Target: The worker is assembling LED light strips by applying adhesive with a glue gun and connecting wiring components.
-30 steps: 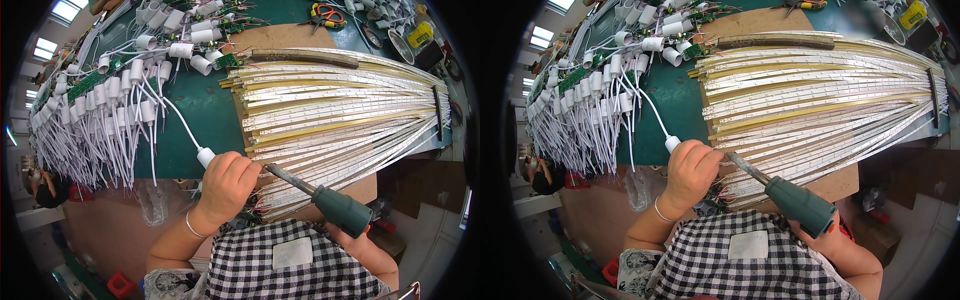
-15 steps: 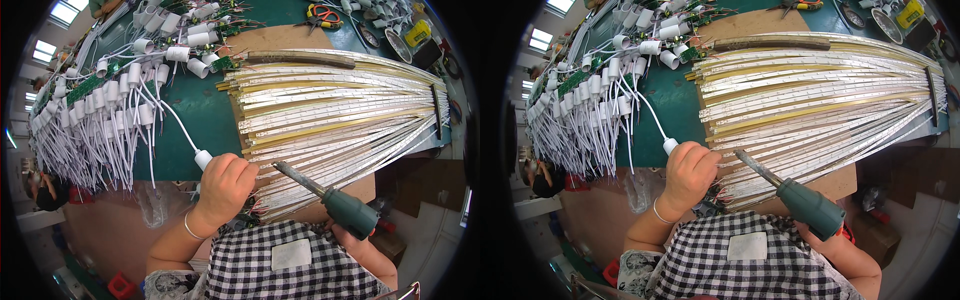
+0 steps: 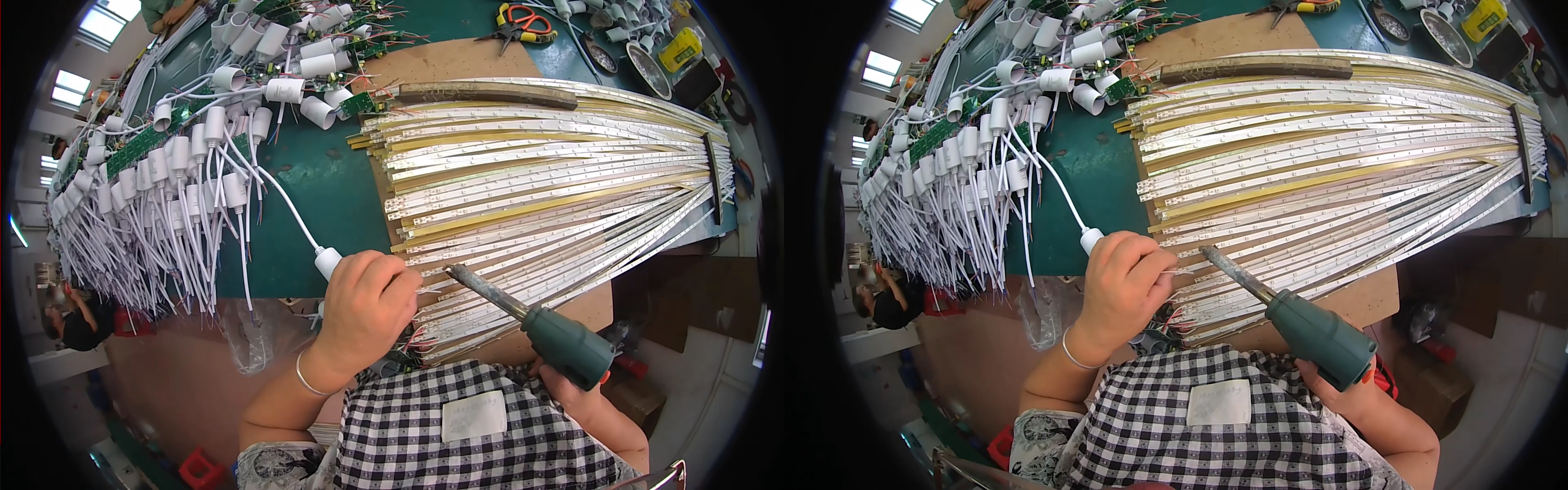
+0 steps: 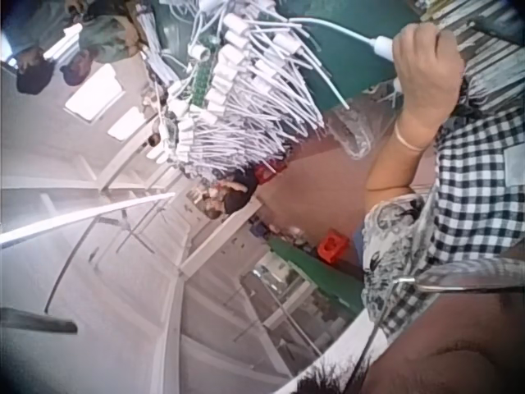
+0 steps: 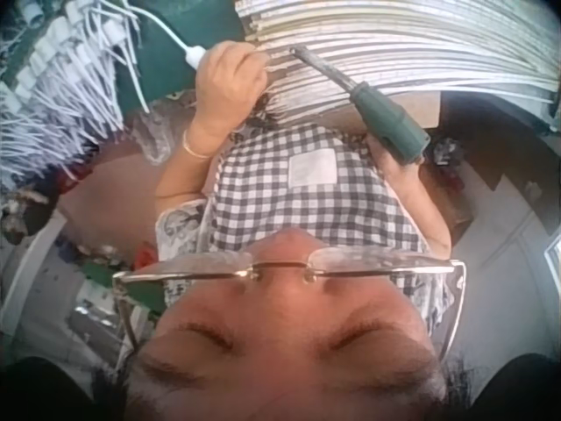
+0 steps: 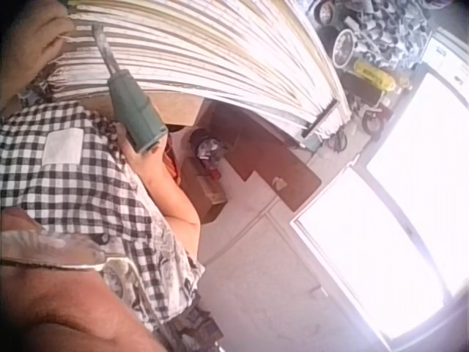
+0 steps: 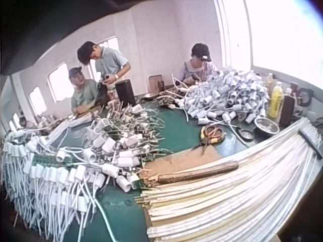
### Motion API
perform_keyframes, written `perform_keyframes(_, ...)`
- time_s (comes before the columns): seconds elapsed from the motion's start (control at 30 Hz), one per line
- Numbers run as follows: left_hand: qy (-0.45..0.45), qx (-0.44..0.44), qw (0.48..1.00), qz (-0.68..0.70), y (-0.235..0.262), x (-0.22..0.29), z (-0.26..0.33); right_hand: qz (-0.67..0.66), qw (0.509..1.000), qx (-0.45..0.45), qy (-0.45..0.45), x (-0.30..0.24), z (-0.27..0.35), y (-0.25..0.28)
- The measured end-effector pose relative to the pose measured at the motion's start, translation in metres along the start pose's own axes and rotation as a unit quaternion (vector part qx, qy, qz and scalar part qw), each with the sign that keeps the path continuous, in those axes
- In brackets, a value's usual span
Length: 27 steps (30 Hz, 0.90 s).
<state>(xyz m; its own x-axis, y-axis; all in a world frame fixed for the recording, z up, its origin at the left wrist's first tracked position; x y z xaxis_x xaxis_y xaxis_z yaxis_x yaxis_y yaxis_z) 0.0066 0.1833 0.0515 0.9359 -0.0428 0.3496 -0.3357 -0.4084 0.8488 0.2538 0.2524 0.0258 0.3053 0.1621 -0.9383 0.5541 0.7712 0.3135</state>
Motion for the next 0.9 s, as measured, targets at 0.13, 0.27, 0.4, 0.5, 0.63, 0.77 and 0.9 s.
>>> perform_keyframes(0.13,-0.025,-0.002,0.998,0.056,0.005,0.001,-0.004,-0.045,0.995,0.031,-0.082,0.005,0.002,0.003)
perform_keyframes(0.27,0.039,0.008,0.995,0.093,0.006,-0.006,-0.004,-0.060,0.992,0.037,-0.104,0.008,0.004,0.003)
perform_keyframes(0.4,0.036,0.026,0.997,0.062,0.006,-0.004,-0.006,-0.061,0.991,0.034,-0.119,0.008,0.003,0.003)
perform_keyframes(0.5,0.040,0.022,0.997,0.061,0.005,-0.003,-0.008,-0.075,0.990,0.038,-0.116,0.007,0.002,0.003)
perform_keyframes(0.63,0.058,0.012,0.995,0.075,0.002,-0.006,-0.009,-0.080,0.988,0.041,-0.127,0.008,0.003,0.003)
perform_keyframes(0.77,0.073,0.012,0.995,0.073,0.001,-0.009,-0.008,-0.089,0.988,0.041,-0.120,0.007,0.002,0.002)
perform_keyframes(0.9,0.084,-0.006,0.996,0.016,0.006,-0.008,-0.013,-0.081,0.990,0.037,-0.111,0.005,-0.001,0.004)
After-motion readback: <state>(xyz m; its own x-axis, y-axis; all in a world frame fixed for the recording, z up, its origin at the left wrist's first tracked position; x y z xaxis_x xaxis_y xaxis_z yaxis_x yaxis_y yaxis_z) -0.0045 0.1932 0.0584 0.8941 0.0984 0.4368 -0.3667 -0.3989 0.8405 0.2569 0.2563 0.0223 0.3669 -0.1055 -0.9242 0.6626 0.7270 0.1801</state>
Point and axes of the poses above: each hand's wrist, its own z-axis away from the middle knuckle, its own y-axis out of the back of the hand, x = y × z, the point moved 8 cm from there along -z, towards the middle knuckle, and after that the axes turned 5 degrees about -z, right-handed, at the moved point
